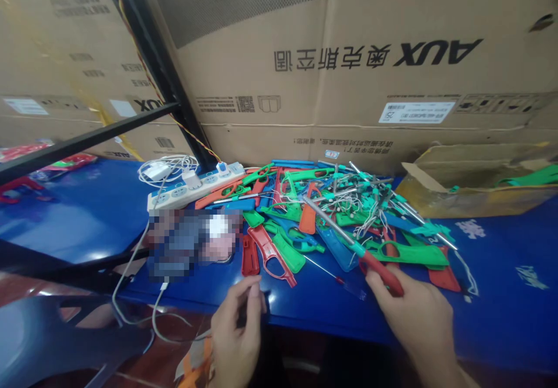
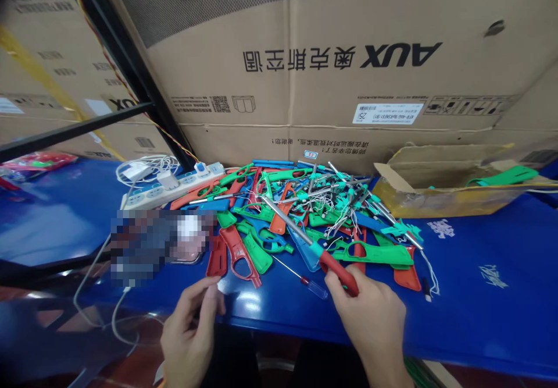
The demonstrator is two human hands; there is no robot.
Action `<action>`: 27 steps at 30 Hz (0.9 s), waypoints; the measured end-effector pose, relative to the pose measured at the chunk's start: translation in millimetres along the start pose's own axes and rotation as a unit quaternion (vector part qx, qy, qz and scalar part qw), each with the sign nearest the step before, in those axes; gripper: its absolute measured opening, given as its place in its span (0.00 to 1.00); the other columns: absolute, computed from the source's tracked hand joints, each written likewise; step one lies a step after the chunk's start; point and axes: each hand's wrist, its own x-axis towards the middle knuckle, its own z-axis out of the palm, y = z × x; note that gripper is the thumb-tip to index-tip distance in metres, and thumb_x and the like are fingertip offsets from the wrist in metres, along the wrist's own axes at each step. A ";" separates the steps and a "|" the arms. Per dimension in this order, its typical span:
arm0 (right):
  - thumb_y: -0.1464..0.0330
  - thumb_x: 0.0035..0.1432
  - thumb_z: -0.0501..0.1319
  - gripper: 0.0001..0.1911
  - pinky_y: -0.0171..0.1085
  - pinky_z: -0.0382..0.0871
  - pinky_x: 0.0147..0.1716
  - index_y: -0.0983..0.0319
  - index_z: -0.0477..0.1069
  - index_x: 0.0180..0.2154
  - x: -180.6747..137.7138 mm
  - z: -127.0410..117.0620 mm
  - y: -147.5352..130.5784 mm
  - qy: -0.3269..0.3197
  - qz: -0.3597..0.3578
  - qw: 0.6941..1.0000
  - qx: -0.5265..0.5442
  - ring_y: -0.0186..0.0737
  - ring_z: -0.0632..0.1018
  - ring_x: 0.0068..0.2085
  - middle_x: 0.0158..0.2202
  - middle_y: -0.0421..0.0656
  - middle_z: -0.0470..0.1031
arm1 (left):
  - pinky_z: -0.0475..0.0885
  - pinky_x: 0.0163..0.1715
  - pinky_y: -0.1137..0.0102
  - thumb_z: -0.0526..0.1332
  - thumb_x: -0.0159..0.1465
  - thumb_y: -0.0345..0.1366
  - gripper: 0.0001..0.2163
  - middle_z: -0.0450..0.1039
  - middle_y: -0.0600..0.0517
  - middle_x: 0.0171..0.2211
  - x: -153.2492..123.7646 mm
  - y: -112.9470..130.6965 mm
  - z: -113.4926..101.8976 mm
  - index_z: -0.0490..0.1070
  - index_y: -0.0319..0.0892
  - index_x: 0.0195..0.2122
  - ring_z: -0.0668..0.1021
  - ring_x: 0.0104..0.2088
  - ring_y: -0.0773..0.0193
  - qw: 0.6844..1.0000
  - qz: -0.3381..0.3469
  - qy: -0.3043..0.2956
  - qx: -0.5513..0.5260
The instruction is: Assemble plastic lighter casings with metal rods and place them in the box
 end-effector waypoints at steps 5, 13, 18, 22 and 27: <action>0.50 0.52 0.56 0.20 0.36 0.52 0.24 0.55 0.76 0.21 -2.4 6.5 3.3 0.045 -0.057 0.997 -0.030 0.47 0.75 0.23 0.17 0.45 0.74 | 0.72 0.26 0.75 0.60 0.71 0.42 0.10 0.75 0.55 0.25 -4.1 2.6 5.2 0.78 0.44 0.44 0.76 0.23 0.68 0.999 -0.041 -0.027 0.018; 0.53 0.55 0.58 0.19 0.36 0.51 0.24 0.56 0.76 0.21 -4.3 11.7 4.9 0.068 -0.089 0.992 -0.063 0.47 0.76 0.23 0.18 0.44 0.76 | 0.74 0.25 0.74 0.60 0.71 0.45 0.12 0.79 0.53 0.26 -1.2 -0.9 2.2 0.79 0.43 0.43 0.79 0.23 0.65 0.996 -0.019 -0.050 0.065; 0.54 0.57 0.58 0.18 0.36 0.51 0.25 0.57 0.76 0.23 -3.5 13.3 4.8 0.060 -0.087 0.992 -0.072 0.47 0.78 0.25 0.20 0.44 0.77 | 0.75 0.26 0.73 0.59 0.71 0.46 0.14 0.79 0.52 0.27 -2.5 0.4 2.6 0.79 0.43 0.43 0.79 0.24 0.64 0.996 -0.026 -0.044 0.072; 0.54 0.59 0.58 0.18 0.36 0.52 0.25 0.56 0.76 0.24 -3.9 9.4 3.0 0.048 -0.078 0.993 -0.078 0.46 0.77 0.24 0.19 0.43 0.76 | 0.75 0.24 0.73 0.59 0.72 0.45 0.13 0.80 0.51 0.28 -2.4 -3.5 0.8 0.79 0.42 0.44 0.80 0.24 0.63 0.995 -0.009 -0.055 0.081; 0.52 0.58 0.59 0.20 0.35 0.51 0.24 0.56 0.74 0.21 -4.9 6.6 2.3 0.043 -0.078 0.993 -0.074 0.45 0.76 0.23 0.17 0.43 0.73 | 0.78 0.28 0.73 0.60 0.72 0.42 0.11 0.83 0.50 0.32 -1.0 -10.1 -1.3 0.79 0.44 0.45 0.84 0.29 0.61 0.992 0.029 -0.069 0.103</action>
